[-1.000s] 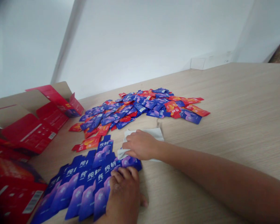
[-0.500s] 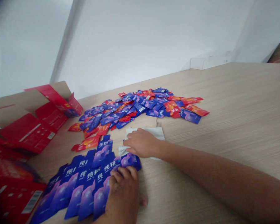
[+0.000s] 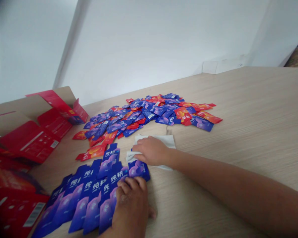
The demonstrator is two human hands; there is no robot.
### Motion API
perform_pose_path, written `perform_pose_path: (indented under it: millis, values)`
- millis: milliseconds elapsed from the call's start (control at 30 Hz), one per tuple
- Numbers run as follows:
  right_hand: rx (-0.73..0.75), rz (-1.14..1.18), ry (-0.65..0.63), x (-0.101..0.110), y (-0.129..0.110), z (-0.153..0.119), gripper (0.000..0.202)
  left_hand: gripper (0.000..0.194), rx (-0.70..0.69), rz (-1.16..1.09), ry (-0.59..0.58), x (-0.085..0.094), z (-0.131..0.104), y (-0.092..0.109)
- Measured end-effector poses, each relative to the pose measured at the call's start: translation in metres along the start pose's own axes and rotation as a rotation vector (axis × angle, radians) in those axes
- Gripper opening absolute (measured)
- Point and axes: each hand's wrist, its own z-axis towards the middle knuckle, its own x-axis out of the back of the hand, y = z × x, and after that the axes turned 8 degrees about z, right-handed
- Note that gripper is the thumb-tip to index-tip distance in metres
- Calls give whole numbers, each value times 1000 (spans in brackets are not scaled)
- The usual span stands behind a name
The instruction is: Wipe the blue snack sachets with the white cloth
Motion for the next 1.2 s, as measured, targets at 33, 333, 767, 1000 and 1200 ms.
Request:
perform_pose_path:
  millis: [33,333,767,1000,1200]
  values:
    - [51,14,-1,-2,-5,0,25,76,-1,-5,-5,0,0,0]
    - [6,-28,-72,-9,4,2,23,68,19,18,36,0,0,0]
    - [156,-15,-118,-10,-13,1,25,64,14,76,52,-1,0,0]
    - [-67,-40,-60,0,11,1,24,70,28,38,39,-1,0,0]
    - [123,4,-57,-9,-7,1,26,74,16,25,35,0,0,0]
